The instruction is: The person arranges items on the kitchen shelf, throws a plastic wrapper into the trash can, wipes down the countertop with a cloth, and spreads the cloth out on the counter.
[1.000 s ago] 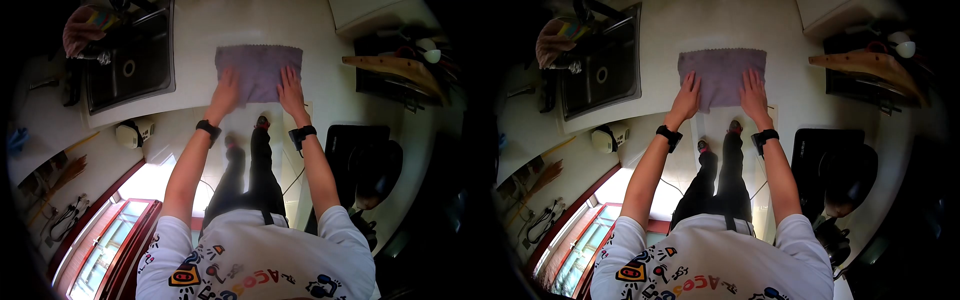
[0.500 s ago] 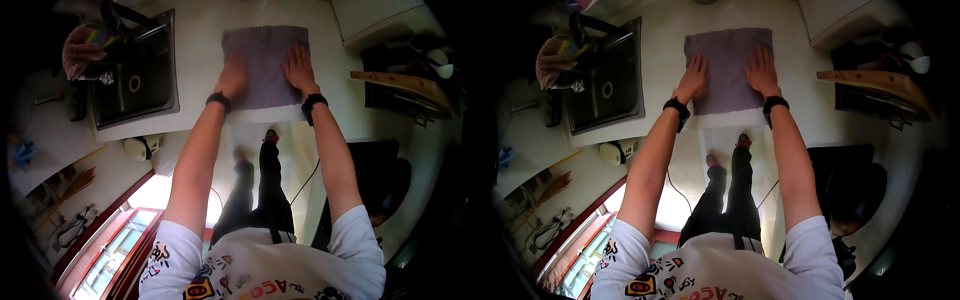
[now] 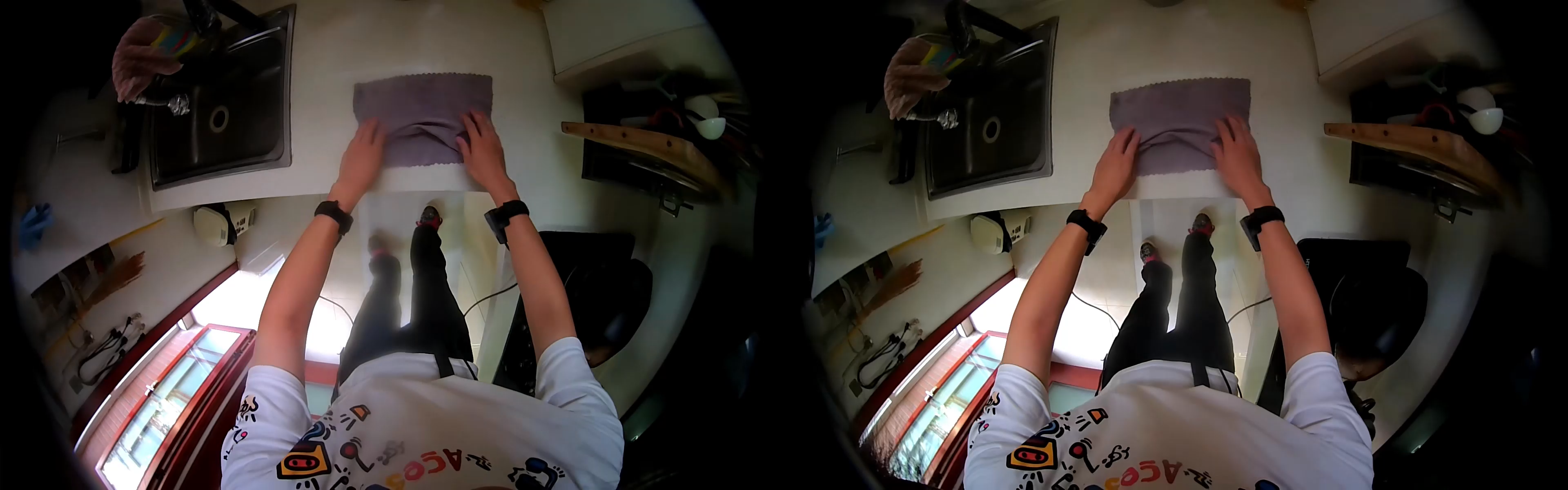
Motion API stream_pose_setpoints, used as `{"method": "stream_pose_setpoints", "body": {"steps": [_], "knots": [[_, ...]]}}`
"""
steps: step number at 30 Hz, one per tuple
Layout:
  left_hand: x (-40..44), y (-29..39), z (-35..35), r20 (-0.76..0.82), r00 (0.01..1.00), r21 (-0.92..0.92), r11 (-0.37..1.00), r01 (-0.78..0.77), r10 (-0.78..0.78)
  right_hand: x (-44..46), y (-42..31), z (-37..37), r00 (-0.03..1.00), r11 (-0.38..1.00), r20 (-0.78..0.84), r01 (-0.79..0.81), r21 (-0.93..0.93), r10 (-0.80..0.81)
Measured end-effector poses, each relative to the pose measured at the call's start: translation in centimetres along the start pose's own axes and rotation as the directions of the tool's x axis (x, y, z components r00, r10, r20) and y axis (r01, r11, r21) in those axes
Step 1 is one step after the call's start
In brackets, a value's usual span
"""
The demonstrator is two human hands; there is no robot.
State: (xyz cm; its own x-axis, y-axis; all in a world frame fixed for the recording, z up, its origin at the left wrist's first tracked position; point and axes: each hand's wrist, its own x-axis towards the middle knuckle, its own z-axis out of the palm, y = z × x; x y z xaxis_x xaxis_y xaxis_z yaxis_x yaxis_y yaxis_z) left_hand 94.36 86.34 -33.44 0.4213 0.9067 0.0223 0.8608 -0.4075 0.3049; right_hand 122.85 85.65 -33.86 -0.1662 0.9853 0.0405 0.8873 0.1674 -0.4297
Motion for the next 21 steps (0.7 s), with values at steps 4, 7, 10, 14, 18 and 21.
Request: {"method": "stream_pose_setpoints", "body": {"steps": [4,7,10,14,18,21], "knots": [[1.0,-0.2,0.1,0.011,0.995,-0.012,0.995,0.095,-0.095,1.5,1.2,-0.7,0.999,0.999,-0.007,0.053,0.009,-0.053],[3.1,-0.2,-0.7,0.025,0.981,-0.049,0.98,0.193,-0.192,3.9,2.8,-0.2,0.994,0.994,-0.064,0.092,0.067,-0.088],[4.1,-0.5,-2.9,-0.053,0.951,-0.313,0.909,0.274,-0.305,5.9,2.2,-2.8,1.0,0.959,0.006,-0.012,0.282,0.011],[4.3,-0.1,-10.8,0.024,0.936,-0.622,0.728,0.289,-0.351,7.1,-0.4,-10.3,0.997,0.836,0.061,-0.076,0.543,0.05],[2.6,1.2,-19.7,0.048,0.952,-0.652,0.713,0.259,-0.303,8.2,-4.7,-18.8,0.994,0.756,0.105,-0.045,0.653,-0.032],[-0.2,3.3,-26.1,0.008,0.95,-0.695,0.681,0.231,-0.313,8.3,-8.6,-24.8,0.984,0.67,0.013,0.11,0.734,-0.175]]}}
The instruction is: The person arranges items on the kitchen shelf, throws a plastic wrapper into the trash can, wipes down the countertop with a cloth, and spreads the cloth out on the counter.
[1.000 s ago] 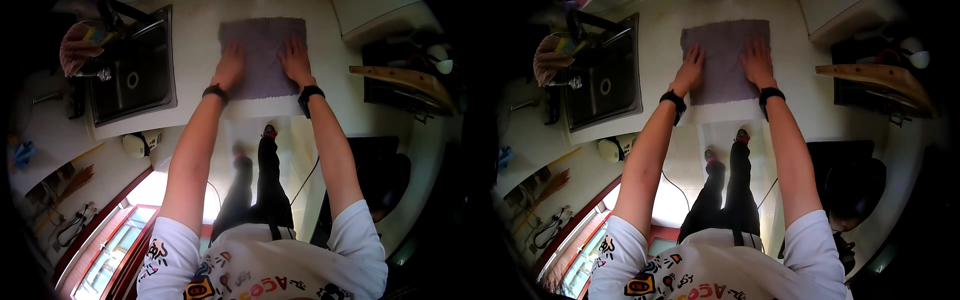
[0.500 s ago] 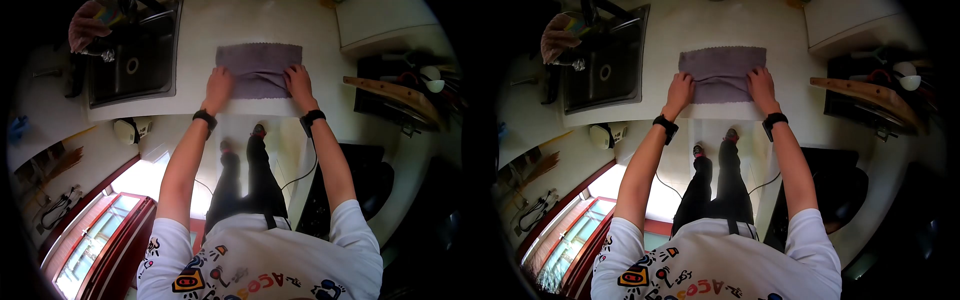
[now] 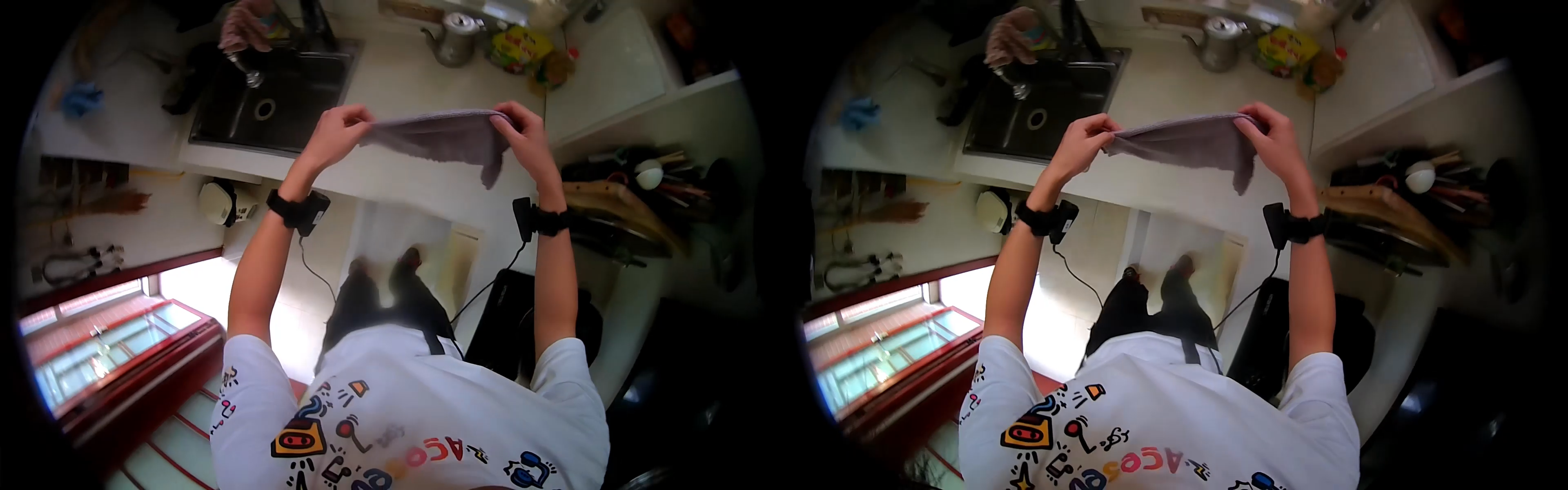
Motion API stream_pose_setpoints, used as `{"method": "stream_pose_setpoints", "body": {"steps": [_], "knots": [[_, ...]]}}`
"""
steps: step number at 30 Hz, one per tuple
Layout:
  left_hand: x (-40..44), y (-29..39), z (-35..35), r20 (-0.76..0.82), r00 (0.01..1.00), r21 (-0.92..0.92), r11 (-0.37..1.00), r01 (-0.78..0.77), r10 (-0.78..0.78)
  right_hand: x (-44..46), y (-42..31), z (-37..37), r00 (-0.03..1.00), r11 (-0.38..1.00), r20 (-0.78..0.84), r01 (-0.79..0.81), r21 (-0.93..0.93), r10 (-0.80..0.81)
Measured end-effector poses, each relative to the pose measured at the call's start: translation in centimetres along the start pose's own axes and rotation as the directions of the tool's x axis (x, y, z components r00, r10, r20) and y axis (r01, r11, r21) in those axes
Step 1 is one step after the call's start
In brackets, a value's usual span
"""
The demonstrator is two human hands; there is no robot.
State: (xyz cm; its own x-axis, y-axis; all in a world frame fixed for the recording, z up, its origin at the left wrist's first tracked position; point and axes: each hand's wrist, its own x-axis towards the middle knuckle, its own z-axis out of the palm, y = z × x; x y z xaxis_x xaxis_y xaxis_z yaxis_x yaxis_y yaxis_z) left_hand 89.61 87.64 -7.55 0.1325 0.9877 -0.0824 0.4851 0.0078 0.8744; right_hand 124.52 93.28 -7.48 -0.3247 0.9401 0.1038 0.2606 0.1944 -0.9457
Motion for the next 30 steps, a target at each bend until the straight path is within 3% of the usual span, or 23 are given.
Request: {"method": "stream_pose_setpoints", "body": {"steps": [7,9,11,12,13,15,17,19,21,24,27,30], "knots": [[-11.9,9.3,-7.9,-0.081,0.997,-0.181,0.983,-0.008,-0.006,-2.1,-14.9,1.4,0.973,0.978,0.133,0.197,-0.065,-0.187],[-15.4,9.5,-9.6,-0.119,0.99,-0.208,0.973,-0.096,0.072,-3.5,-17.6,3.5,0.94,0.929,0.138,0.332,-0.163,-0.312],[-20.2,9.1,-12.1,-0.201,0.976,-0.23,0.964,-0.136,0.09,-4.9,-20.2,7.3,0.898,0.874,0.174,0.436,-0.215,-0.405],[-22.9,9.5,-12.8,-0.301,0.948,-0.154,0.976,-0.156,0.104,-5.8,-20.8,9.2,0.883,0.857,0.194,0.464,-0.225,-0.427],[-25.5,8.7,-13.1,-0.432,0.899,-0.044,0.994,-0.103,0.074,-7.2,-21.9,11.5,0.898,0.862,0.215,0.432,-0.264,-0.384],[-31.7,8.3,-12.5,-0.664,0.748,0.207,0.958,0.201,-0.014,-9.9,-23.7,16.2,0.893,0.866,0.27,0.428,-0.26,-0.36],[-37.3,5.4,-13.2,-0.702,0.712,0.272,0.922,0.276,-0.006,-12.0,-25.3,21.9,0.864,0.873,0.326,0.454,-0.177,-0.383],[-42.8,1.9,-13.4,-0.796,0.604,0.214,0.913,0.347,-0.042,-13.6,-26.6,28.2,0.807,0.841,0.363,0.532,-0.102,-0.466],[-48.7,0.2,-14.4,-0.809,0.573,0.143,0.903,0.406,-0.129,-14.6,-28.0,34.0,0.739,0.795,0.4,0.605,-0.04,-0.542],[-57.4,-3.0,-15.4,-0.837,0.542,0.247,0.834,0.492,-0.071,-15.8,-29.5,42.2,0.666,0.78,0.508,0.626,0.019,-0.547],[-64.4,-3.7,-16.0,-0.867,0.472,0.132,0.841,0.525,-0.159,-17.7,-30.7,49.6,0.572,0.758,0.585,0.642,0.115,-0.575],[-70.8,-7.5,-15.7,-0.895,0.429,0.213,0.729,0.65,-0.122,-19.7,-32.1,56.1,0.471,0.756,0.667,0.617,0.219,-0.577]]}}
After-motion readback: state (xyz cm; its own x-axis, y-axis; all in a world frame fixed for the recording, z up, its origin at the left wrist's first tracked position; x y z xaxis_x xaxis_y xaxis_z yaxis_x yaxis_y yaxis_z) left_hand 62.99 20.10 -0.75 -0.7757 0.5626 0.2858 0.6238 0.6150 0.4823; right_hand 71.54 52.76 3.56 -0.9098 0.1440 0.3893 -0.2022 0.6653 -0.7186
